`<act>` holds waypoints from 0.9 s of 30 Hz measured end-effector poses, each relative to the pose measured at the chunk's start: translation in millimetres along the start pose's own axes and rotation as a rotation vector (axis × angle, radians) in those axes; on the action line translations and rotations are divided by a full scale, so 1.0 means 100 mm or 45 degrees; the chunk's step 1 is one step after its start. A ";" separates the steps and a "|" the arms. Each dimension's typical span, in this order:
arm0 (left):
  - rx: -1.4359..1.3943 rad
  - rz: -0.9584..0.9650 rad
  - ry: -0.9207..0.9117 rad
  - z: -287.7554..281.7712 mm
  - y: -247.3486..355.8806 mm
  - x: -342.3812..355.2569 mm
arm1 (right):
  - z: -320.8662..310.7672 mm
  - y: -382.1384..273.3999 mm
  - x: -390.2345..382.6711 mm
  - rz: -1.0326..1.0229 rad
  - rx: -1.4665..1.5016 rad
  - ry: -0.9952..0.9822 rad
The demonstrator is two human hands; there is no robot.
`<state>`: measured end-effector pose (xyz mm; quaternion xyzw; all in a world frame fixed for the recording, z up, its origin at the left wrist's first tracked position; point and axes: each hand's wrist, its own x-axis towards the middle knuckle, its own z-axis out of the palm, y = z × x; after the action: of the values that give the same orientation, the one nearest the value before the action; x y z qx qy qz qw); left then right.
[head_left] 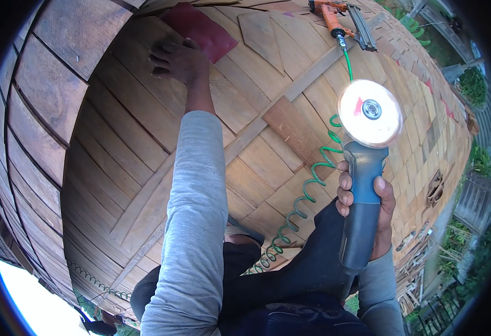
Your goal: The person places wooden shingles onto a roof, aligns them with a guideline, and secures them using a pneumatic nail gun.
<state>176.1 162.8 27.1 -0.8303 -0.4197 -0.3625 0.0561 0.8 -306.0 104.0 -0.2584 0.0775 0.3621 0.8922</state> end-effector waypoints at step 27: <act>-0.491 0.788 -0.590 0.08 1.67 -0.98 | -0.01 0.00 -0.04 0.030 0.117 -0.062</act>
<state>265.7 -5.9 -6.9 -0.9717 -0.0771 -0.2045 -0.0897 -2.1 -308.9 104.5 -0.2073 0.0754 0.3749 0.9005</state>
